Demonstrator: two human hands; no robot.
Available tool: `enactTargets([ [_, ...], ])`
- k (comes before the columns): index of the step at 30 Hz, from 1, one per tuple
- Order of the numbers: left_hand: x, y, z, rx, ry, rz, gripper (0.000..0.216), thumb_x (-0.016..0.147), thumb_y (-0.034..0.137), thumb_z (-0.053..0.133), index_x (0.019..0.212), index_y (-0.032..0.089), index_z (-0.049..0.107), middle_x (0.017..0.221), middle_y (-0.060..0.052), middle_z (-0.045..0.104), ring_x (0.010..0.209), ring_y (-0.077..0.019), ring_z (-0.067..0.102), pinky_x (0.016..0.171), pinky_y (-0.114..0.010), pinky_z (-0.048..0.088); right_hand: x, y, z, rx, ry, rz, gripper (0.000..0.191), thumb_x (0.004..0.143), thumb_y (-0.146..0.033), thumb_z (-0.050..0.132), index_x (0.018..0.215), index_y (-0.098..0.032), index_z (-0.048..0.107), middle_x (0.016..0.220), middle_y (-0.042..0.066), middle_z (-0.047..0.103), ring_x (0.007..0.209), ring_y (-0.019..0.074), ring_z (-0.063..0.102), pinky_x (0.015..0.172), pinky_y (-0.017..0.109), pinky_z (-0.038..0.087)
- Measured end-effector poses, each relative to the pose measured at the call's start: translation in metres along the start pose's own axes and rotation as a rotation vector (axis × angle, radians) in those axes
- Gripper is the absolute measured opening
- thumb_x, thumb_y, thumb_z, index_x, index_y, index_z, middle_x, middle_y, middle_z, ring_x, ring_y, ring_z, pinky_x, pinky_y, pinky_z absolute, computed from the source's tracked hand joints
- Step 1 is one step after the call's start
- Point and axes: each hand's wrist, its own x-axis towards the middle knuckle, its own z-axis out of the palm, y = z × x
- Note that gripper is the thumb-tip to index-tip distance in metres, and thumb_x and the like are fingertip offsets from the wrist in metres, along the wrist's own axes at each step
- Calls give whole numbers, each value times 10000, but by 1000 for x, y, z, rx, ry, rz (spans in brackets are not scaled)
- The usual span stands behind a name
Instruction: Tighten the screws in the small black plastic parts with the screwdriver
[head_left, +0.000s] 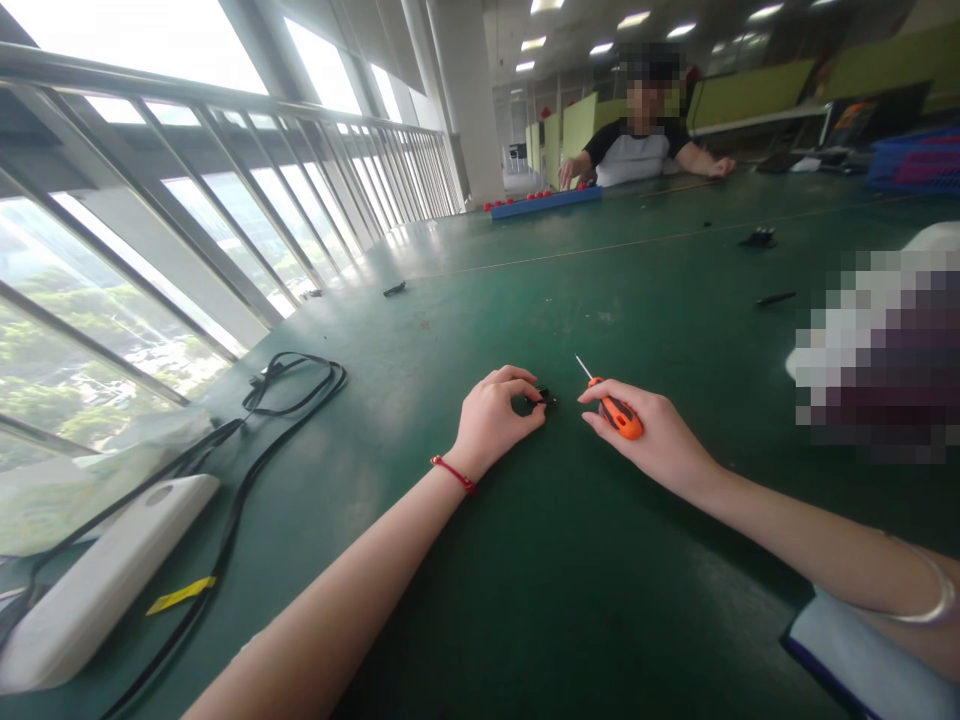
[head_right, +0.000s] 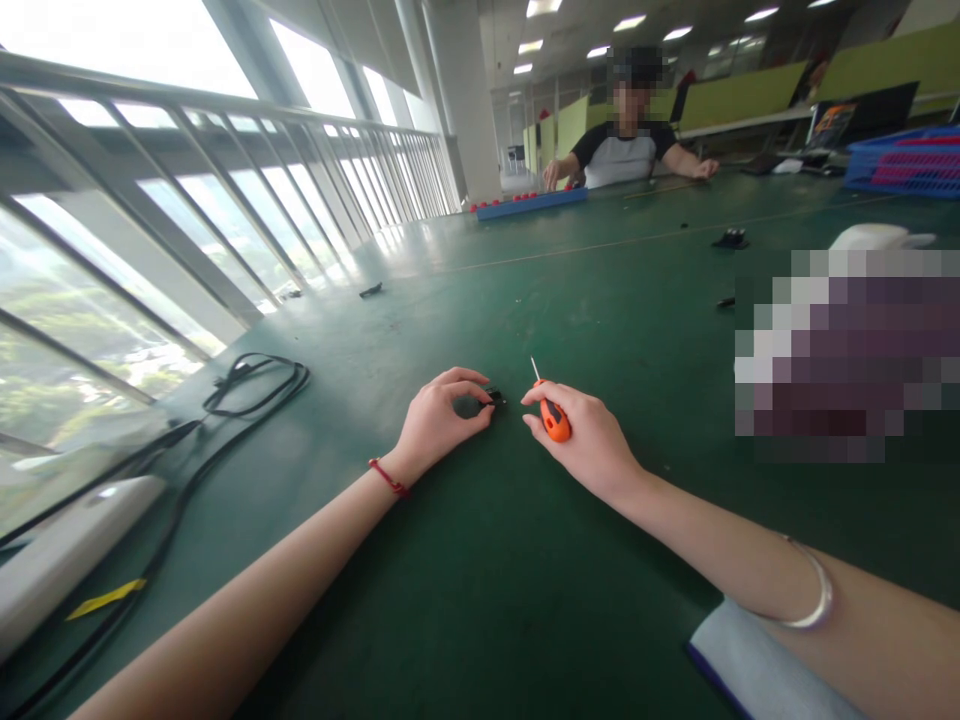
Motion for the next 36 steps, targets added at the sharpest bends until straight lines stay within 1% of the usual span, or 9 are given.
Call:
enactTargets([
  [9,0,0,0,-32,-11,-26,39,721,211,660,728,211,699,946,-15,717,898,-201,653,859,-352,525,0,1,0,-11,-13,-2,162,835,-300,572,957,-229,651,998,44,704,847,213,673,742,334,511],
  [14,7,-4,-2,-88,60,-34,43,714,206,657,709,203,699,916,-17,720,841,-181,667,832,-329,529,0,1,1,-16,-20,2,168,835,-296,570,966,-231,652,997,43,703,836,209,671,724,326,508],
  [17,19,-9,-19,-75,144,-45,54,700,194,648,704,194,702,890,-17,723,823,-169,668,828,-310,528,0,1,0,-5,-40,19,166,838,-301,570,967,-233,648,994,40,698,844,209,669,731,328,508],
  [21,21,-29,-61,23,178,-87,77,690,233,651,711,191,711,900,-20,725,829,-178,661,799,-303,537,0,0,0,4,-60,40,172,840,-314,569,970,-231,646,985,41,694,832,208,668,726,335,508],
  [25,-15,-67,-111,147,217,-254,92,690,281,667,701,194,695,904,0,720,817,-174,652,826,-315,537,0,-1,0,-10,-73,26,161,841,-311,562,947,-226,648,965,44,707,800,206,664,720,340,506],
  [27,-43,-86,-132,203,201,-351,115,729,301,651,745,196,694,915,39,712,845,-164,639,859,-319,520,0,-2,0,-21,-82,22,152,842,-301,559,939,-224,646,945,42,711,784,202,662,718,333,502],
  [29,-70,-101,-149,250,226,-479,133,768,348,630,774,226,684,848,103,699,830,-150,625,868,-326,499,0,-2,1,-34,-89,28,151,844,-293,553,942,-223,644,929,39,709,768,196,659,708,324,495],
  [32,-98,-113,-164,273,245,-635,166,758,425,649,766,261,674,701,144,674,772,-148,623,840,-324,483,0,-2,1,-44,-92,41,158,848,-290,543,949,-220,643,936,38,707,764,193,656,707,322,489],
  [36,-109,-116,-166,238,182,-711,284,680,503,662,773,237,698,770,77,720,788,-192,648,810,-320,496,0,-1,1,-35,-88,31,157,839,-282,545,943,-220,645,928,34,709,753,192,662,690,315,489],
])
